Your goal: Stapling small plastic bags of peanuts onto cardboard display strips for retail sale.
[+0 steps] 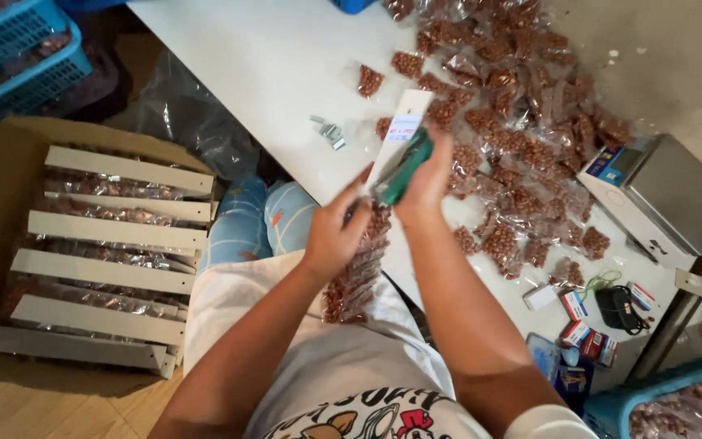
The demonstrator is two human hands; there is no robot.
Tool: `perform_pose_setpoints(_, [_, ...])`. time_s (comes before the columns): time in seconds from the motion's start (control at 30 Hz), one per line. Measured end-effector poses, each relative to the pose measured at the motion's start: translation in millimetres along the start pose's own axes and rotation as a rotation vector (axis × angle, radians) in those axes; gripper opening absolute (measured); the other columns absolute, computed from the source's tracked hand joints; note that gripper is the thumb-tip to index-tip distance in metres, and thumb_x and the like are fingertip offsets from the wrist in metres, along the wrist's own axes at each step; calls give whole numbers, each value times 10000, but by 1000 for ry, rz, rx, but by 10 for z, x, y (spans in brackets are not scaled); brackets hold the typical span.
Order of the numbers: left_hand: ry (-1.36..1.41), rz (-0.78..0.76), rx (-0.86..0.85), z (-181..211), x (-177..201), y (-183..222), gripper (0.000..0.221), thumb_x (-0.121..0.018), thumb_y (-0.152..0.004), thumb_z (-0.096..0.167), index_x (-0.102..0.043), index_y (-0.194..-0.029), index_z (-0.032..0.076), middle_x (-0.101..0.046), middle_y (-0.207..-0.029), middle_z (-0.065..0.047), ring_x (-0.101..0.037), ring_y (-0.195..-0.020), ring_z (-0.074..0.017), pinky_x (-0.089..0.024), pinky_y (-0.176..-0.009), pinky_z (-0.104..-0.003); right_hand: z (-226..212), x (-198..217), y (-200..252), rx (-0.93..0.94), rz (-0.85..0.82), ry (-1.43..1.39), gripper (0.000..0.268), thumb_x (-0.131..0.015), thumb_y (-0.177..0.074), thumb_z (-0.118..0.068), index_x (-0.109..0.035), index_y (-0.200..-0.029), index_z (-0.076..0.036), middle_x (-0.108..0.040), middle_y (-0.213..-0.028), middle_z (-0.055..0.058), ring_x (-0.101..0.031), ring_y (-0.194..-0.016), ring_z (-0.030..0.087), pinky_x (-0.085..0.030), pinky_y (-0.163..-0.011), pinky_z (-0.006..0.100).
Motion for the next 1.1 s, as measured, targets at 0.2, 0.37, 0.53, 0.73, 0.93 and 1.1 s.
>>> perform_pose_setpoints(0.2, [183, 134, 351, -1878, 156, -785, 419, -681, -878, 485, -726, -1178, 196, -746, -941, -95, -707, -936, -278, -532, -874, -437, 284, 1786, -959, 88, 73, 10, 139, -726, -746, -60, -623, -817, -120, -656, -743, 59, -715, -648, 259, -625, -626, 362])
perform_pose_setpoints(0.37, [391, 209, 538, -1626, 41, -467, 589, -762, -796, 459, -704, -1264, 106, -706, -1258, -194, -618, -1257, -386, -449, -1081, -497, 317, 1802, 149, 154, 12, 470, 168, -721, -728, -36, -692, -860, -135, -693, -804, 39, -711, -764, 195, -597, -752, 364])
perform_pose_setpoints(0.53, [347, 234, 573, -2061, 28, -571, 654, -776, -780, 438, -667, -1348, 133, -649, -1370, -191, -550, -1352, -395, -420, -1139, -503, 854, 1964, 577, 178, -713, 1247, 360, -739, -611, -20, -760, -928, -189, -792, -749, 44, -786, -817, 261, -563, -808, 371])
perform_pose_setpoints(0.73, [213, 185, 593, -2171, 159, -591, 654, -726, -794, 467, -663, -1350, 129, -667, -1354, -163, -546, -1356, -384, -351, -1191, -486, 1136, 1679, 924, 338, -1052, 1903, 732, -691, -764, -200, -531, -1473, -289, -712, -1096, 142, -675, -1058, 412, -520, -902, 514])
perform_pose_setpoints(0.93, [164, 164, 595, -2265, 155, -584, 642, -725, -760, 515, -684, -1311, 186, -709, -1284, -113, -595, -1312, -338, -434, -1137, -466, 1248, 1691, 892, 158, -1117, 2004, 746, -644, -781, -206, -468, -1496, -327, -696, -1161, 130, -674, -1034, 449, -513, -924, 536])
perform_pose_setpoints(1.1, [186, 185, 612, -2153, 167, -520, 599, -695, -759, 517, -717, -1255, 181, -747, -1168, -92, -617, -1273, -340, -438, -1124, -455, 1228, 1604, 933, 134, -1127, 2121, 710, -629, -792, -227, -470, -1464, -389, -577, -1332, 68, -694, -1013, 454, -523, -957, 545])
Point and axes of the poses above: each hand's wrist, its own y-axis away from the middle knuckle, its own x-axis out of the back of the hand, z = x × y, the point moved 9 cm from there along -y, towards the middle knuckle
